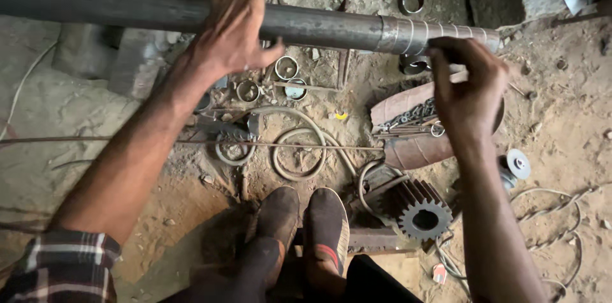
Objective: The person places multiple small metal rings onto a long metal pipe, spacing them evenly along its length. The person repeatedly adjusts the rings by hand to ensure they are aligned and properly positioned.
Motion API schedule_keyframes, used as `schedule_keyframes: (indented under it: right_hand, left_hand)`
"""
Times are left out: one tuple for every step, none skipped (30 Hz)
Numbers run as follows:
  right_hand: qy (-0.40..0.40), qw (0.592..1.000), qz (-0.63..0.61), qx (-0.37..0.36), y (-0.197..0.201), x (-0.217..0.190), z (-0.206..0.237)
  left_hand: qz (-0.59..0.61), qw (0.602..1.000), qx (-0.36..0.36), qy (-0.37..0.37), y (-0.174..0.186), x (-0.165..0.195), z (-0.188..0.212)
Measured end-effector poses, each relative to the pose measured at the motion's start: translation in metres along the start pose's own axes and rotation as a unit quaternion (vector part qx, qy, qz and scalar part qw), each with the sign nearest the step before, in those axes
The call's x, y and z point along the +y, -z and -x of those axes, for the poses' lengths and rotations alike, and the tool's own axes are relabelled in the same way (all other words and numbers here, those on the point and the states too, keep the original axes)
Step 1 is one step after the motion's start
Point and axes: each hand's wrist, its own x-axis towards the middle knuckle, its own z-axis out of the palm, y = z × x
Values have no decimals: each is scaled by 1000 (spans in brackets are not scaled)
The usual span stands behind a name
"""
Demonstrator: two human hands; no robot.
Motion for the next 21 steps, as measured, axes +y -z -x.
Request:
schedule_keyframes:
  right_hand:
    - [-1,1000,-3,-5,-4,-3,-2]
    - [1,1000,-6,-9,-10,-7,-7]
    - [-15,1000,-19,-6,-13,-12,-9]
    - [-29,999,-32,-3,-15,-16,-11]
    - [-44,998,-42,0,-14,-19,-14]
    - [-42,999,-31,5,-12,-20,-18]
    - [-40,999,-24,10,-14,-20,-23]
    - [-39,999,-21,14,-18,-20,-27]
    - [-42,999,-28,10,-20,-19,-28]
    - [-49,998,-37,3,-22,-18,-29]
    - [-56,997,-44,-2,-24,-16,-30]
    - [-41,999,-29,-7,-27,-13,-32]
    - [-22,1000,-11,-9,-30,-8,-36]
    - [-4,1000,8,-12,-32,-5,-39]
    - [2,999,36,-16,-33,-3,-40]
    - [8,998,62,-21,-35,-2,-41]
    - [12,996,86,-27,-36,-3,-40]
    - [17,996,77,-35,-36,-5,-39]
    - [25,997,69,-40,-37,-7,-40]
    - [34,997,61,-41,-38,-8,-42]
    - [53,995,75,-35,-38,-9,-45]
  left_hand:
    - [33,998,40,-31,-2,6,-11]
    - [63,993,81,-63,-6,13,-24]
    - [113,989,62,-66,-16,27,-37]
    - [162,984,44,-68,-29,44,-53]
    - [159,985,24,-62,-41,59,-66]
    - [158,986,2,-56,-54,74,-77]
    - [151,987,-2,-63,-65,84,-86]
    - [143,987,-9,-68,-73,92,-92]
    - [137,988,-19,-70,-81,100,-95]
    - [120,990,-35,-62,-87,106,-95]
    - [102,992,-50,-56,-91,109,-98]
    - [83,993,-62,-51,-94,110,-97]
    - [84,993,-65,-49,-96,109,-97]
    - [87,993,-69,-45,-98,108,-96]
    - [91,992,-72,-42,-100,108,-95]
    - [102,992,-68,-34,-102,108,-95]
    - [112,991,-66,-24,-104,108,-94]
    - [123,990,-63,-13,-106,109,-92]
    - [117,991,-71,-14,-108,109,-89]
    - [109,991,-75,-18,-109,108,-89]
    - [102,991,-78,-22,-111,107,-89]
